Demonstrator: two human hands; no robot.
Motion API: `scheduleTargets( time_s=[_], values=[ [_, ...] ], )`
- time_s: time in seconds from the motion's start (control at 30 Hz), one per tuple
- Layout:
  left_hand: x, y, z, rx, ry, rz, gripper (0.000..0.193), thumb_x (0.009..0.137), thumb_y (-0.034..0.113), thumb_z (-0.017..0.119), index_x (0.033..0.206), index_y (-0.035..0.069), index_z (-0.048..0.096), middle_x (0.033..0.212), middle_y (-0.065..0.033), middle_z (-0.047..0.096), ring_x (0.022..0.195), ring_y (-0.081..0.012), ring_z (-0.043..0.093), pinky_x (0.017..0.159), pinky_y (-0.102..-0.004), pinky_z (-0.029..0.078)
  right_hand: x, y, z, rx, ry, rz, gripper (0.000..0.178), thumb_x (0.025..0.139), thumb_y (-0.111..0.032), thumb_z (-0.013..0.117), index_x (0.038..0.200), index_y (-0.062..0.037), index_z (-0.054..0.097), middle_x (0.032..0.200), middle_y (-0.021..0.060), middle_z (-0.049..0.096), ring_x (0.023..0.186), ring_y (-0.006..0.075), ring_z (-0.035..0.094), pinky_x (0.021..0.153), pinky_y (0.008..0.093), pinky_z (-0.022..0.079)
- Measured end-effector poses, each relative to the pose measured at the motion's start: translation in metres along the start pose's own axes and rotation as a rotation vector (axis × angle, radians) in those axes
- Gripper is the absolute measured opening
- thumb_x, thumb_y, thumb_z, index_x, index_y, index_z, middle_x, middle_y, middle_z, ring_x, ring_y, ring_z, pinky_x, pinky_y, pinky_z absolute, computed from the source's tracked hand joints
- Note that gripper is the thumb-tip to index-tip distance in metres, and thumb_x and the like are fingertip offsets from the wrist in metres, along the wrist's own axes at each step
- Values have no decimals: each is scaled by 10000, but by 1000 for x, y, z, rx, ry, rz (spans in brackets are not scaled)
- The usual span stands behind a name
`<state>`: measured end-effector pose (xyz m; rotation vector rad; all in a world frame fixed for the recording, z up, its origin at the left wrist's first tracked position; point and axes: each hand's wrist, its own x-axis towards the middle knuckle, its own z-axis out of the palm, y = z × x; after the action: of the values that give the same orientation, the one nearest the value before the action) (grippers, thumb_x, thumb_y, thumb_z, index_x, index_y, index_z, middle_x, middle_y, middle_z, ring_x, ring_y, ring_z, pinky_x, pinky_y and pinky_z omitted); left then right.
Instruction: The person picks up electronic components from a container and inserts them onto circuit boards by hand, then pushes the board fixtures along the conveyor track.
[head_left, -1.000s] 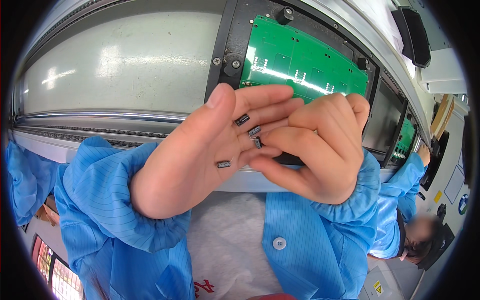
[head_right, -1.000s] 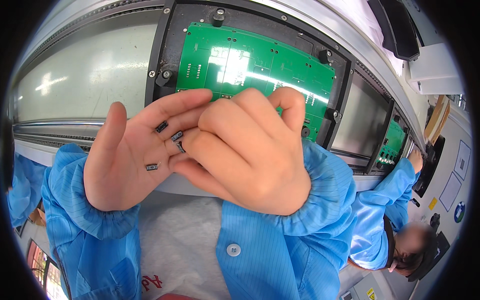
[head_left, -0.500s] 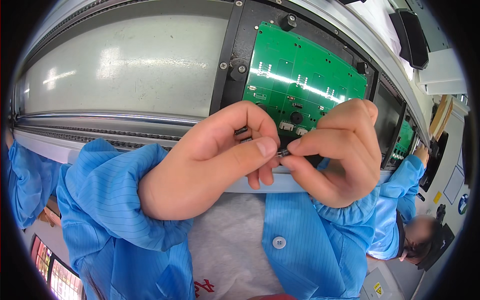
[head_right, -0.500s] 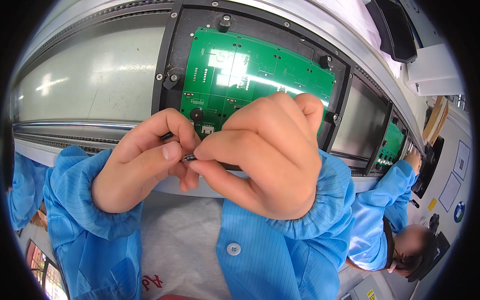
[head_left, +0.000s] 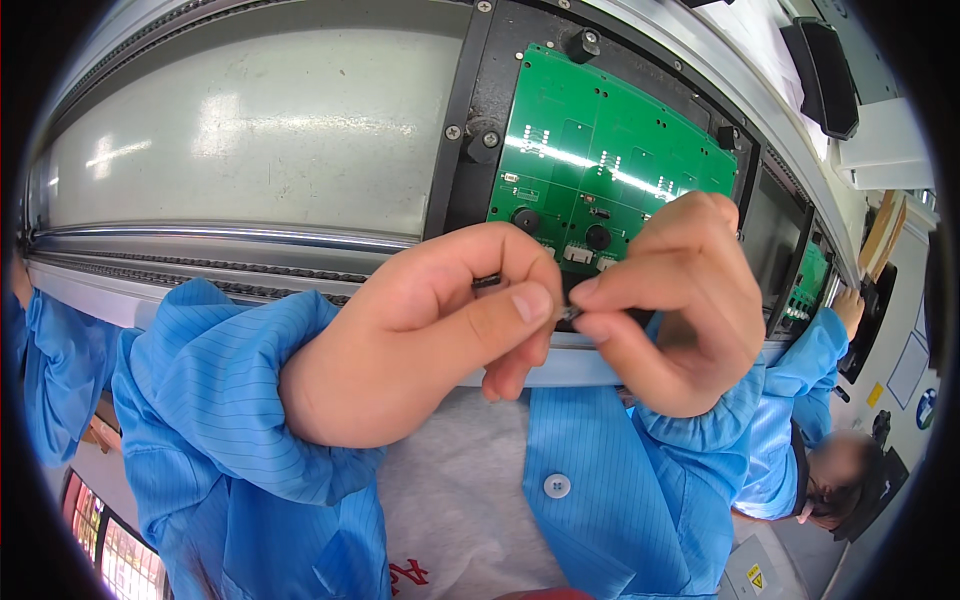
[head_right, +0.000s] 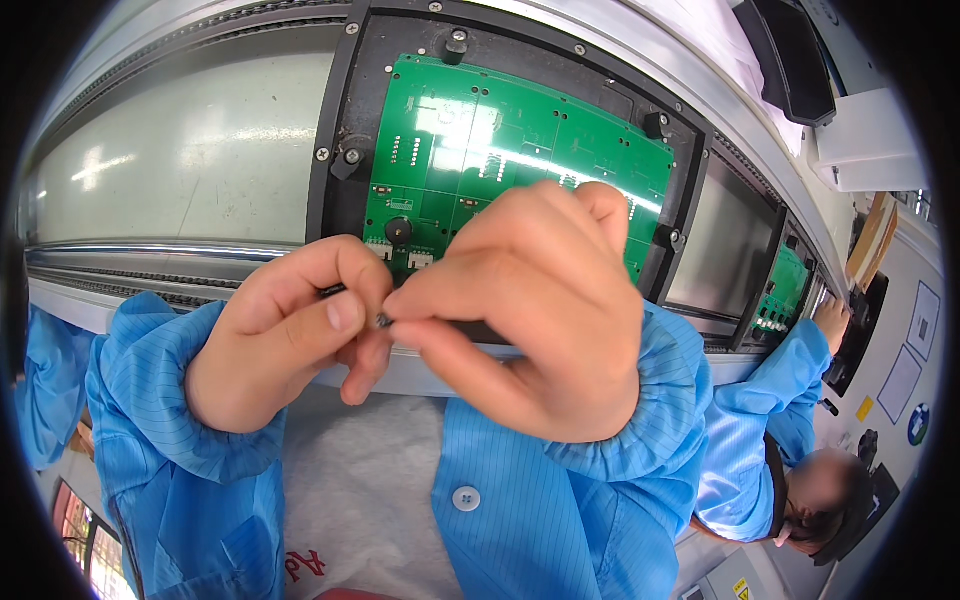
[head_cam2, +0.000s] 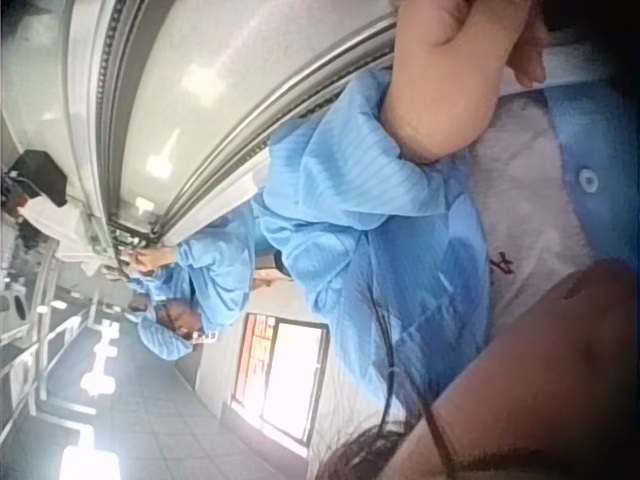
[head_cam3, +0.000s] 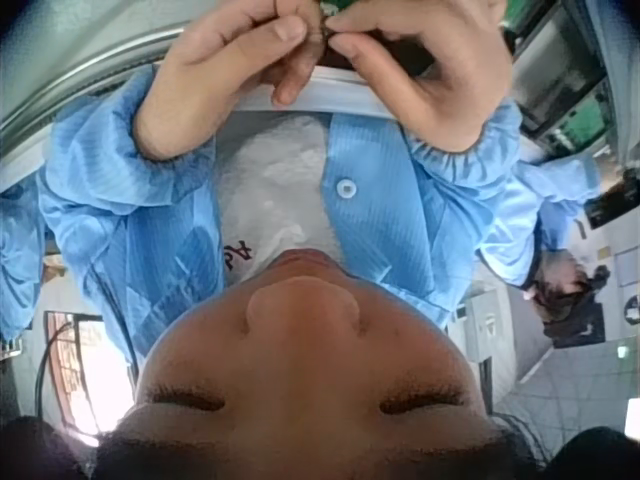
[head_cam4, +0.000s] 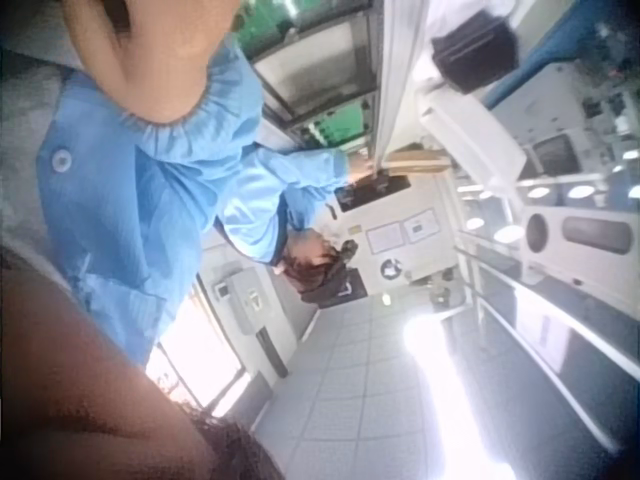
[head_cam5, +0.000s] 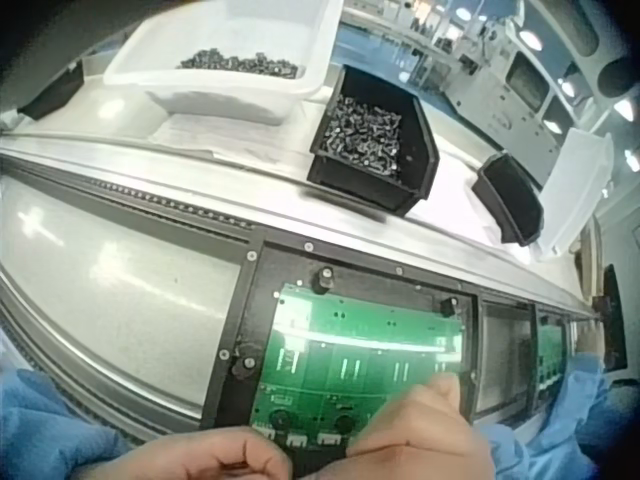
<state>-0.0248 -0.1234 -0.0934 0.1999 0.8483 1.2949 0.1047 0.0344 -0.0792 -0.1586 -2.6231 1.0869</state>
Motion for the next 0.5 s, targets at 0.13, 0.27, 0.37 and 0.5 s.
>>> scheduleTargets(
  time_s=[0.13, 0.27, 0.37, 0.5],
  values=[
    [-1, -1, 2, -25, 9, -74, 254, 977, 246, 449, 966, 7, 535, 763, -75, 556, 606, -124, 494, 550, -212, 375, 3, 4, 5, -96, 2, 81, 149, 652, -110, 741, 779, -81, 669, 755, 6, 525, 692, 146, 456, 757, 287, 308],
    [-2, -2, 2, 32, -72, -177, 311, 982, 295, 436, 954, 5, 544, 755, -71, 552, 596, -121, 484, 540, -210, 360, 11, 14, 18, -337, -4, 97, 119, 685, -75, 720, 789, -93, 665, 780, -6, 528, 695, 135, 456, 778, 283, 295],
    [-1, -2, -1, 27, -68, -138, 334, 982, 320, 433, 940, 8, 546, 745, -67, 546, 595, -119, 471, 534, -212, 351, 13, 16, 21, -378, -24, 98, 120, 705, -52, 700, 802, -110, 661, 803, -20, 528, 695, 127, 454, 793, 285, 282],
    [-2, -1, -2, 26, -64, -126, 341, 981, 329, 433, 929, 11, 546, 735, -62, 538, 593, -116, 458, 530, -212, 344, 13, 15, 24, -413, -35, 98, 130, 708, -52, 698, 811, -121, 658, 814, -28, 526, 702, 125, 454, 798, 290, 276]
  ],
)
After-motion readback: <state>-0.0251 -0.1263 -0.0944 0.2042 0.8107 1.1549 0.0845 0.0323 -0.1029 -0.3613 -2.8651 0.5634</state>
